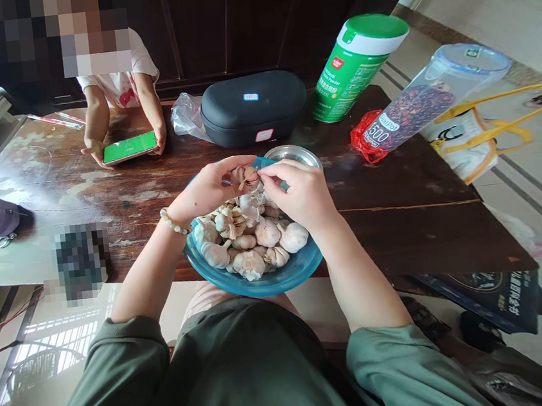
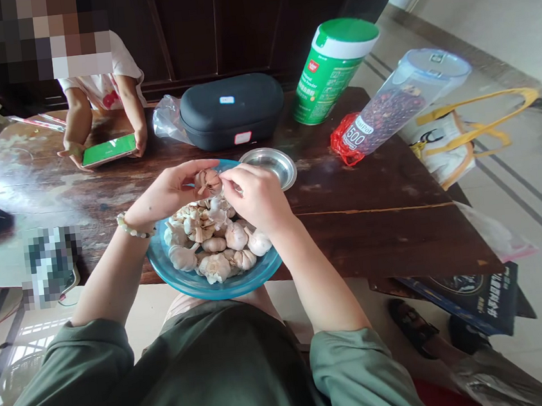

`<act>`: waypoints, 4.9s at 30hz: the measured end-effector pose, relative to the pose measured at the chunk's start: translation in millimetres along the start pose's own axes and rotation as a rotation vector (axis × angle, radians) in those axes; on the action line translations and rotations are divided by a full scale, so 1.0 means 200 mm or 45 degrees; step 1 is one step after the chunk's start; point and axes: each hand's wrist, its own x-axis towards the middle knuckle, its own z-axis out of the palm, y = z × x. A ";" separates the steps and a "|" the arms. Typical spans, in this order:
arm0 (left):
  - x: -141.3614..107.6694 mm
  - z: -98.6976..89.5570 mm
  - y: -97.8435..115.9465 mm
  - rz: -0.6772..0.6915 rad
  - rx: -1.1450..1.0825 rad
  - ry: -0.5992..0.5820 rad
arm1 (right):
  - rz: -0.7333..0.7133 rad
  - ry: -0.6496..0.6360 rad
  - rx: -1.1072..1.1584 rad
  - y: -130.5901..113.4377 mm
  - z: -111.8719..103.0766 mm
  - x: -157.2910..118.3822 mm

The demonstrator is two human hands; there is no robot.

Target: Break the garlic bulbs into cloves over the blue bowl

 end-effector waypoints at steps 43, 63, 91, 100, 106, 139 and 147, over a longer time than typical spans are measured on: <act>0.00 0.00 0.00 -0.067 -0.118 0.077 | 0.034 -0.080 -0.050 0.00 0.00 0.00; -0.01 0.02 0.03 -0.019 0.074 0.141 | 0.006 -0.118 -0.292 -0.04 0.00 0.01; 0.00 0.02 -0.01 0.070 -0.048 0.128 | 0.179 -0.138 -0.032 -0.01 -0.01 0.01; 0.00 0.02 -0.02 0.059 -0.083 0.100 | 0.228 -0.123 -0.094 -0.01 -0.02 0.01; 0.00 0.01 -0.02 0.078 -0.104 0.101 | 0.135 -0.052 0.027 0.00 -0.01 0.00; -0.02 0.00 0.02 -0.004 -0.364 0.045 | 0.565 -0.275 0.766 0.00 -0.04 0.01; -0.03 0.02 0.04 0.071 -0.365 -0.055 | 0.610 -0.477 1.011 -0.02 -0.05 0.02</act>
